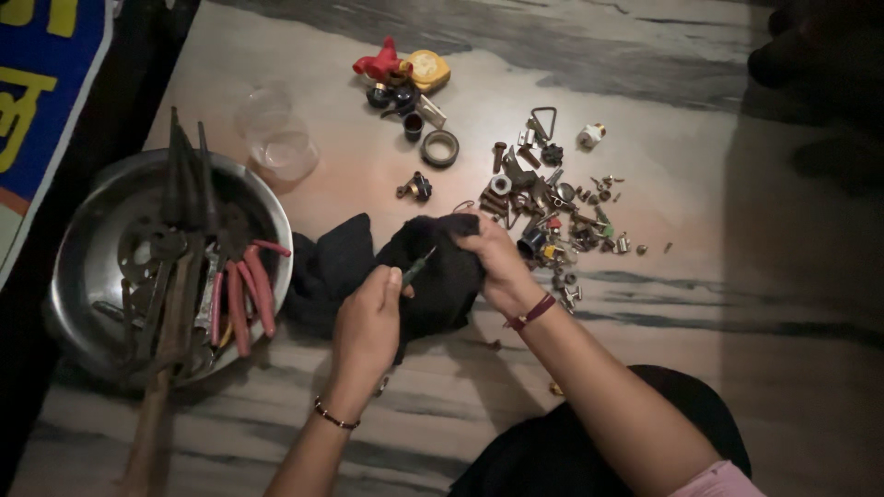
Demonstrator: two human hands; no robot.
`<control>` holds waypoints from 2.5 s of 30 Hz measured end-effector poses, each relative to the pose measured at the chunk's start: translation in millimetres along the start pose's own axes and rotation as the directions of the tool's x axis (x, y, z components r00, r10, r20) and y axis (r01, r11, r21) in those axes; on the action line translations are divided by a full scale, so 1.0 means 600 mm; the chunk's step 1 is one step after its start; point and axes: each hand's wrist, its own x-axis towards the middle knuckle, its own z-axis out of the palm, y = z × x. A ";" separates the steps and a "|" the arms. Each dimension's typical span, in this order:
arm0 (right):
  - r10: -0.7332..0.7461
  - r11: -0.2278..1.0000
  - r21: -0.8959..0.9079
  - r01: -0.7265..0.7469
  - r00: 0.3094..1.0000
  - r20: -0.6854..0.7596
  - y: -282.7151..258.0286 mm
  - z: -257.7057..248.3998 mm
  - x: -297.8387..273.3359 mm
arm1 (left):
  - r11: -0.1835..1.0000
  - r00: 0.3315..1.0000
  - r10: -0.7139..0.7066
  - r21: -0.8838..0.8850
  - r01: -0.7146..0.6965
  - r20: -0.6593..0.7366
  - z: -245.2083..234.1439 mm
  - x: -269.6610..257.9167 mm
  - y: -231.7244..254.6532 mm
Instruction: The person sits on the floor and wipes small metal hardware parts one by one with a dark cloth. They pick up each piece from a scattered pile, rub it with the cloth, and place it into a metal bowl. The process is repeated for multiple items throughout the clip.
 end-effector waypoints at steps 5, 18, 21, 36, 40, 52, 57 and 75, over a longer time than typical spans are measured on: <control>0.044 0.971 0.239 -0.023 0.995 -0.084 0.002 -0.015 0.006 | 0.998 0.998 0.051 -0.038 -0.052 -0.046 -0.001 0.001 -0.012; 0.070 0.991 -0.129 -0.046 0.980 0.188 0.053 0.073 -0.044 | 0.990 0.988 0.132 -0.046 -0.136 -0.081 0.032 0.012 -0.048; 0.077 0.993 -0.102 -0.059 0.979 0.187 0.040 0.080 -0.049 | 0.849 0.820 0.526 0.201 -0.489 -0.226 0.040 0.014 -0.052; 0.035 0.964 -0.264 0.024 0.975 0.219 0.049 0.067 -0.046 | 0.980 0.981 0.187 -0.061 -0.189 -0.044 0.003 0.016 -0.035; -0.151 0.771 -0.583 0.258 0.962 0.226 0.044 0.075 -0.048 | 0.711 0.986 -0.079 -0.685 0.157 0.145 -0.002 0.033 -0.055; -0.315 0.113 -0.856 0.504 0.836 0.450 0.012 0.117 -0.093 | 0.568 0.981 -0.164 -0.803 0.179 0.103 0.033 0.034 -0.093; -0.320 0.203 -0.849 0.488 0.852 0.413 0.032 0.116 -0.090 | 0.630 0.987 -0.152 -0.774 0.063 -0.044 0.044 0.033 -0.100; -0.319 0.436 -0.851 0.292 0.935 0.158 0.058 0.144 -0.087 | 0.961 0.728 0.197 0.276 -0.012 -0.656 -0.212 0.028 -0.188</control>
